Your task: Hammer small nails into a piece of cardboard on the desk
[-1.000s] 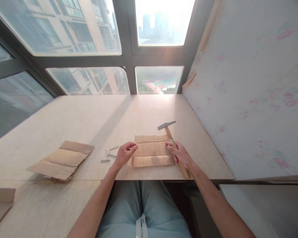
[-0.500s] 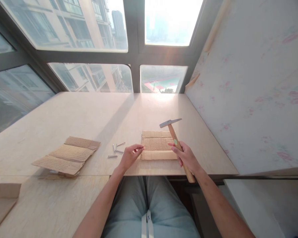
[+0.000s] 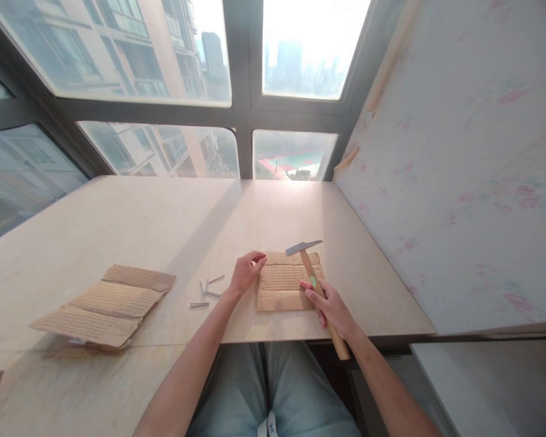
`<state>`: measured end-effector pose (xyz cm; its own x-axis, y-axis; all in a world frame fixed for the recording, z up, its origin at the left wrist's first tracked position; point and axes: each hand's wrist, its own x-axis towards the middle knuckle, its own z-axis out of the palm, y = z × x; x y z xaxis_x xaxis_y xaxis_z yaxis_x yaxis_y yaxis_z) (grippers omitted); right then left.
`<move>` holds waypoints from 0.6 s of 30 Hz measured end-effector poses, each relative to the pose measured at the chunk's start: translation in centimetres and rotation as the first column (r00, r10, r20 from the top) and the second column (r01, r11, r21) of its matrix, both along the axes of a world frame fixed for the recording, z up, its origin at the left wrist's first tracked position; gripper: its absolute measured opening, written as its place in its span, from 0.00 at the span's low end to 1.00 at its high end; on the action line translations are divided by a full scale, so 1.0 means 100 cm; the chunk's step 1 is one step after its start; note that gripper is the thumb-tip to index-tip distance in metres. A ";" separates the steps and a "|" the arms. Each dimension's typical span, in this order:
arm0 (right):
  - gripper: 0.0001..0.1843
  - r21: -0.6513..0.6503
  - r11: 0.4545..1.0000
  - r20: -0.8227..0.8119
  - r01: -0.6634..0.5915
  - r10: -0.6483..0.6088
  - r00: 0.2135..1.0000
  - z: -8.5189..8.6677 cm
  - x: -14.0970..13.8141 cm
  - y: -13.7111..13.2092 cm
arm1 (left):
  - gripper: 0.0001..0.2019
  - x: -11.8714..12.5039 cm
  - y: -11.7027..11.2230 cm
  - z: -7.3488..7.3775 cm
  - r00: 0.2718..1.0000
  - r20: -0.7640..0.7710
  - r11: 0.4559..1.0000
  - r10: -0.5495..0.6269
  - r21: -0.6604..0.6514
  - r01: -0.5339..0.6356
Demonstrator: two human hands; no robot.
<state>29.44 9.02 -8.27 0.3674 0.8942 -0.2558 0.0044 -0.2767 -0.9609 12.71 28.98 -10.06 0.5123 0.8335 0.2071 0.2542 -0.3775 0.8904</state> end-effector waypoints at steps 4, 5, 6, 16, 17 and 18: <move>0.20 -0.009 1.000 -0.025 -0.021 0.020 0.999 -0.001 0.004 0.000 | 0.11 0.004 0.016 -0.003 0.998 -0.015 0.998 -0.065 0.001 0.066; 0.21 -0.015 0.999 -0.033 -0.029 0.028 0.999 -0.001 0.005 0.001 | 0.11 0.004 0.018 -0.004 0.997 -0.014 0.997 -0.078 -0.006 0.078; 0.23 -0.020 0.999 -0.041 -0.035 0.035 0.999 -0.001 0.005 0.001 | 0.11 0.004 0.019 -0.006 0.996 -0.008 0.996 -0.086 -0.014 0.086; 0.27 -0.069 0.998 -0.036 -0.006 0.004 0.999 0.003 0.006 0.003 | 0.11 -0.004 0.019 -0.021 0.992 0.051 0.991 -0.111 -0.070 0.115; 0.27 -0.072 0.997 -0.040 -0.004 0.001 0.999 0.003 0.005 0.004 | 0.11 -0.004 0.020 -0.022 0.992 0.048 0.990 -0.116 -0.071 0.119; 0.27 -0.075 0.997 -0.041 0.001 -0.004 0.999 0.003 0.003 0.005 | 0.10 -0.005 0.020 -0.023 0.992 0.045 0.990 -0.117 -0.073 0.120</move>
<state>29.76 9.51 -7.99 0.3576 0.8710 -0.3370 -0.0359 -0.3478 -0.9369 12.26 31.02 -12.38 0.6008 0.7815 0.1685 0.1750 -0.3343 0.9261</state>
